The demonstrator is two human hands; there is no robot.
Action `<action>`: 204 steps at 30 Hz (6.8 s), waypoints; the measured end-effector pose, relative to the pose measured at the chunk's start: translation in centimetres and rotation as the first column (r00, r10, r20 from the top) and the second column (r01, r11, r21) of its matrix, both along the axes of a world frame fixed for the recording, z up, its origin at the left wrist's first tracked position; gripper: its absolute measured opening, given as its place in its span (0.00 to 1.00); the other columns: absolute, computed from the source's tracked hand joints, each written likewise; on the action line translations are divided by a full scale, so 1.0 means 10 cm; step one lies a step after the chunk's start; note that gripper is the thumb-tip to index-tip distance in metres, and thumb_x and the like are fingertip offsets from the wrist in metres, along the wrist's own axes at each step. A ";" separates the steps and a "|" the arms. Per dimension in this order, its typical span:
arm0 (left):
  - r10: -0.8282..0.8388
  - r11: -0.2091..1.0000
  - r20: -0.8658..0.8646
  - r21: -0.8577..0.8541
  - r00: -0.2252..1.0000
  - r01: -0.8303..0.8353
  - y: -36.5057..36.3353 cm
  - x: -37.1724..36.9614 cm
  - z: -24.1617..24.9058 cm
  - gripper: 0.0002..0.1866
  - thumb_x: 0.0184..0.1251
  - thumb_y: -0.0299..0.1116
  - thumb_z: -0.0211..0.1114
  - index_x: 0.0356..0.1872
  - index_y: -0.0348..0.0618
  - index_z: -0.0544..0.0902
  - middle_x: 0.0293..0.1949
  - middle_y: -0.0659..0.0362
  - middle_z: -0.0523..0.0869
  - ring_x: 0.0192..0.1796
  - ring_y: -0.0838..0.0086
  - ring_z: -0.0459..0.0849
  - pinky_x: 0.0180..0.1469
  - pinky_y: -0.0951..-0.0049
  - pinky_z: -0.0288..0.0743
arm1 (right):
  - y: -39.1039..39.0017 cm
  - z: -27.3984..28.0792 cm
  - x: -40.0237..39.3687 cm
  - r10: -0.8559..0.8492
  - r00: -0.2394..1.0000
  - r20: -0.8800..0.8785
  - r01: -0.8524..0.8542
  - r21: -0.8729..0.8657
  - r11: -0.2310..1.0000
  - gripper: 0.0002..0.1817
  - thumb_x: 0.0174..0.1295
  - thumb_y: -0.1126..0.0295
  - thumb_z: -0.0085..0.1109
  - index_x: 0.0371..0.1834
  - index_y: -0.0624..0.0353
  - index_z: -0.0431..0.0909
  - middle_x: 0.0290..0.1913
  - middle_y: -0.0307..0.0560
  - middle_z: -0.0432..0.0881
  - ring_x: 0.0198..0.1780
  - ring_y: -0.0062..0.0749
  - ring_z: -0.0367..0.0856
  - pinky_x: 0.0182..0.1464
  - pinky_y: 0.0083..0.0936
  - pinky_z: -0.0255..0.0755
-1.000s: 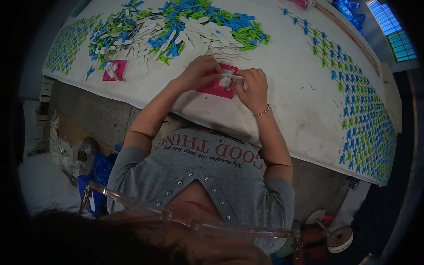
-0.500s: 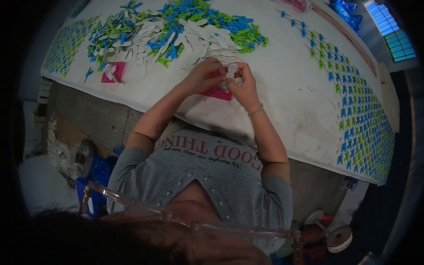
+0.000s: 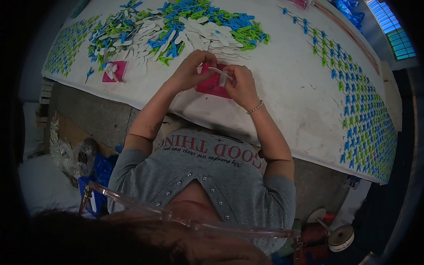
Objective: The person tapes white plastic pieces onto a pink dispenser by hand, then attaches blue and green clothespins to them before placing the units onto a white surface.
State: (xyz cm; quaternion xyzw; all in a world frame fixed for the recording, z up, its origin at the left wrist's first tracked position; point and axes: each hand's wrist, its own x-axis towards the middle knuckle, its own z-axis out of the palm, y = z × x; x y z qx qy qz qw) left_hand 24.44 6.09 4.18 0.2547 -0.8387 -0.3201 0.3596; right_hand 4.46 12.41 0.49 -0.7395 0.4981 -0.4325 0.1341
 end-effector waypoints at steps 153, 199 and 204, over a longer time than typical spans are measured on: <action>-0.010 0.903 -0.444 0.380 0.896 0.199 -0.34 -0.19 0.15 0.09 0.67 0.29 0.63 0.46 0.39 0.80 0.40 0.64 0.80 0.36 0.88 0.77 0.38 0.85 0.72 | -0.32 0.61 -0.09 0.055 0.987 0.148 -0.117 0.450 0.885 0.06 0.62 0.73 0.59 0.38 0.65 0.74 0.29 0.39 0.79 0.28 0.18 0.76 0.32 0.17 0.71; -0.044 0.999 -0.053 0.007 0.998 0.044 -0.06 -0.30 -0.33 0.06 0.53 0.30 0.68 0.27 0.42 0.80 0.30 0.57 0.81 0.39 0.60 0.79 0.42 0.63 0.71 | -0.06 0.18 -0.09 0.017 0.854 0.519 -0.129 0.180 0.975 0.20 0.54 0.81 0.58 0.52 0.62 0.69 0.36 0.35 0.72 0.39 0.21 0.71 0.48 0.19 0.67; -0.038 0.997 -0.099 0.058 0.994 0.044 0.01 -0.24 -0.29 0.07 0.53 0.31 0.68 0.30 0.42 0.79 0.33 0.57 0.81 0.41 0.62 0.78 0.44 0.65 0.72 | -0.06 -0.10 -0.05 0.005 0.816 0.579 -0.191 0.262 0.946 0.23 0.54 0.81 0.58 0.54 0.60 0.66 0.33 0.33 0.66 0.36 0.20 0.67 0.44 0.17 0.67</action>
